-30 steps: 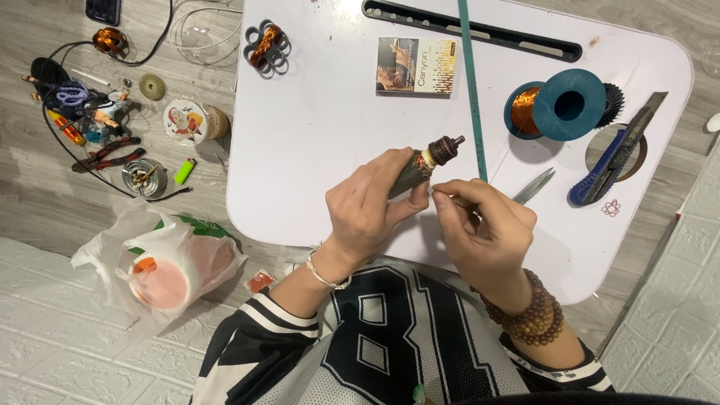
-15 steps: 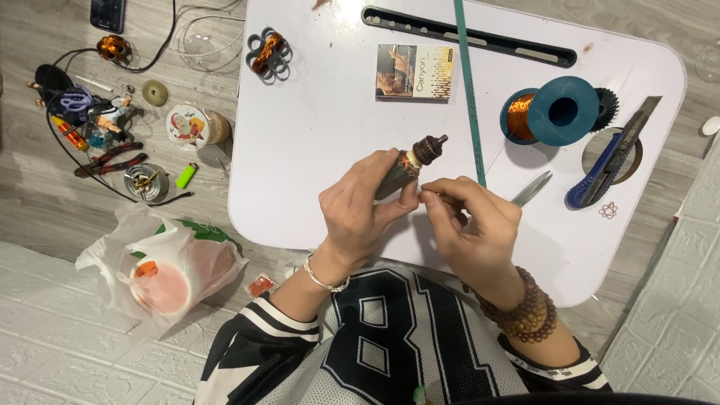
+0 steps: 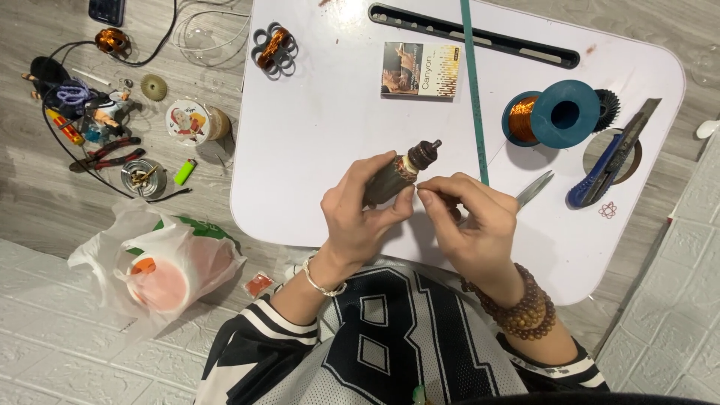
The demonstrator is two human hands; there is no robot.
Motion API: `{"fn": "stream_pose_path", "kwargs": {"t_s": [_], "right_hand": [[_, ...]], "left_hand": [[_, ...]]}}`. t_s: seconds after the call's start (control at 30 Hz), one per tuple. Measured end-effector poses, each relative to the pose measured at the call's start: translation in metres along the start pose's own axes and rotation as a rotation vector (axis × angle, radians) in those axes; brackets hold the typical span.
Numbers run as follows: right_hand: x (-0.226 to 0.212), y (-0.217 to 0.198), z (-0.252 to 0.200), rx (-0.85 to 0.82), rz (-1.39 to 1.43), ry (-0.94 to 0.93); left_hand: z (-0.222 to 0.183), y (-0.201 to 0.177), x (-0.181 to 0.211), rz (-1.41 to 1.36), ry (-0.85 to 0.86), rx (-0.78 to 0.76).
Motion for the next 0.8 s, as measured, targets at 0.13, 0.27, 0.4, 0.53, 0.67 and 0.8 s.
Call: {"fn": "stream_pose_path", "kwargs": {"t_s": [0.13, 0.27, 0.4, 0.53, 0.67, 0.8], "right_hand": [[0.000, 0.002, -0.001, -0.016, 0.015, 0.001], [0.005, 0.002, -0.003, -0.030, 0.031, 0.002], [0.008, 0.001, -0.006, -0.032, 0.024, 0.008], [-0.001, 0.003, -0.006, -0.043, -0.022, -0.039], [-0.013, 0.004, -0.003, -0.054, -0.101, -0.088], [-0.019, 0.007, -0.002, -0.026, -0.176, -0.130]], "left_hand": [[-0.002, -0.001, -0.002, -0.093, -0.032, -0.019], [-0.005, -0.002, -0.006, -0.158, -0.063, -0.018], [-0.004, -0.005, -0.007, -0.096, -0.007, 0.002], [-0.001, -0.008, -0.003, -0.020, 0.044, 0.019], [-0.004, -0.004, -0.003, 0.214, 0.140, 0.041], [-0.008, -0.002, -0.008, 0.342, 0.181, 0.073]]}}
Point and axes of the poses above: each hand's wrist, its own z-axis towards the middle knuckle, its own y-axis out of the palm, x = y × z, the point moved 5 cm from there along z, towards the middle knuckle, and after that the axes turned 13 degrees about -x, right-handed, at the moved point
